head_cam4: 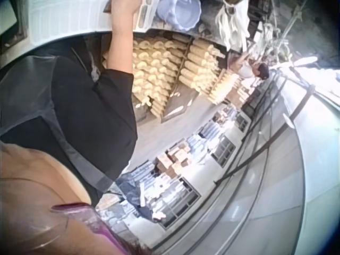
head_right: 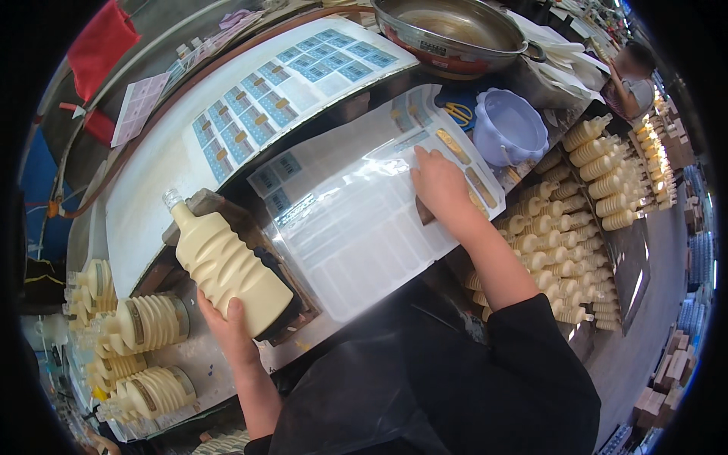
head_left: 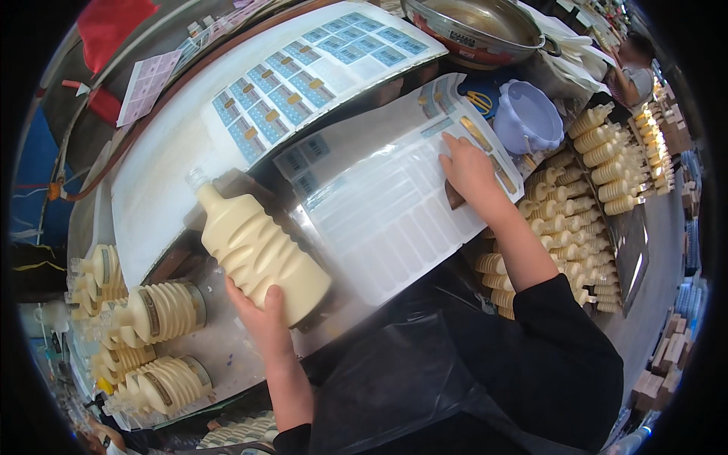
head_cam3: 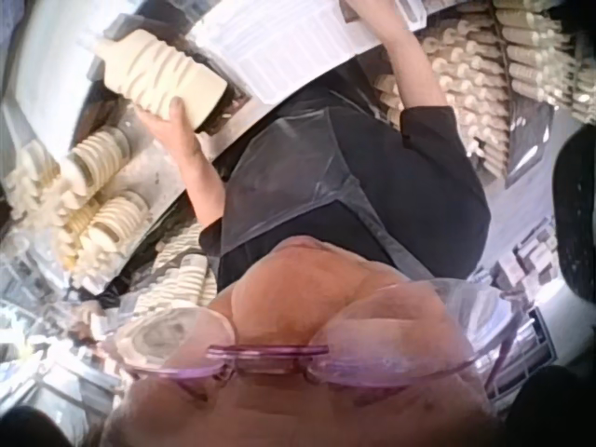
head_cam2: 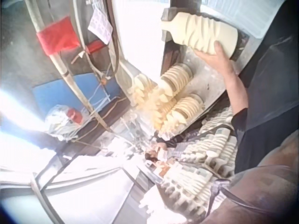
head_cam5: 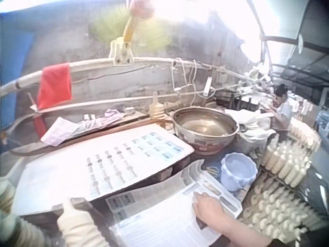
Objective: The person applies adhesive labels to cream-colored plastic bottles. They peel each label from a sheet, wrap it around the bottle, and smooth it into place, repeating the process for multiple bottles.
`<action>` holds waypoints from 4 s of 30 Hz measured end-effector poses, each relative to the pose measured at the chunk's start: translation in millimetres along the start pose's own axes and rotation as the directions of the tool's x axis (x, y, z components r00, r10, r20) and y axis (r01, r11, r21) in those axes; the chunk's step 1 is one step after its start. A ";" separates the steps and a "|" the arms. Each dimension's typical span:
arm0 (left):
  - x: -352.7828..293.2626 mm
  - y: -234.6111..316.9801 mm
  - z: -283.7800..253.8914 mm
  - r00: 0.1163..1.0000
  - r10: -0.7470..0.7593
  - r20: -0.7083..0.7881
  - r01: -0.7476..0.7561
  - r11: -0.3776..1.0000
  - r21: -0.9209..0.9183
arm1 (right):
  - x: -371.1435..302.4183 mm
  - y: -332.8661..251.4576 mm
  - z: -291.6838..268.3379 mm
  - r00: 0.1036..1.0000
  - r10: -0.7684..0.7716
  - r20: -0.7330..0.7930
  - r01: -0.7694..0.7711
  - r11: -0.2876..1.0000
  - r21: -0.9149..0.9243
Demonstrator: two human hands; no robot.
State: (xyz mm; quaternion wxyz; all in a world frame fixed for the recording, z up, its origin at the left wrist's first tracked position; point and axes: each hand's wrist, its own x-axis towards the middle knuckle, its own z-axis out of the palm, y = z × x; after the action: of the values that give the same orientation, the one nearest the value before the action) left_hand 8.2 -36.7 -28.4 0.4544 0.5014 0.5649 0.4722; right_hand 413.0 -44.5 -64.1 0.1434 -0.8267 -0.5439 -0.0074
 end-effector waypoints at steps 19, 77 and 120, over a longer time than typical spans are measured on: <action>1.7 4.5 0.7 0.998 0.057 0.014 -0.056 0.998 -0.034 | -51.4 -48.7 0.0 0.951 -0.171 0.257 0.204 0.973 -0.106; 52.3 29.7 -20.8 0.999 0.003 0.054 0.017 0.928 -0.373 | 8.0 -270.4 -42.8 0.832 -0.424 0.359 -0.206 0.364 0.908; 74.6 21.3 -5.7 0.993 -0.054 -0.104 0.000 0.889 -0.458 | 16.5 -253.1 -4.7 0.794 -0.397 0.460 -0.420 0.189 0.888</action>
State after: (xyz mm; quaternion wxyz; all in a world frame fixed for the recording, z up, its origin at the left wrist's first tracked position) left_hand -0.7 38.2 -9.5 0.5334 0.3446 0.4698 0.6133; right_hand 192.2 62.0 1.1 0.4527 -0.4952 -0.4252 0.6075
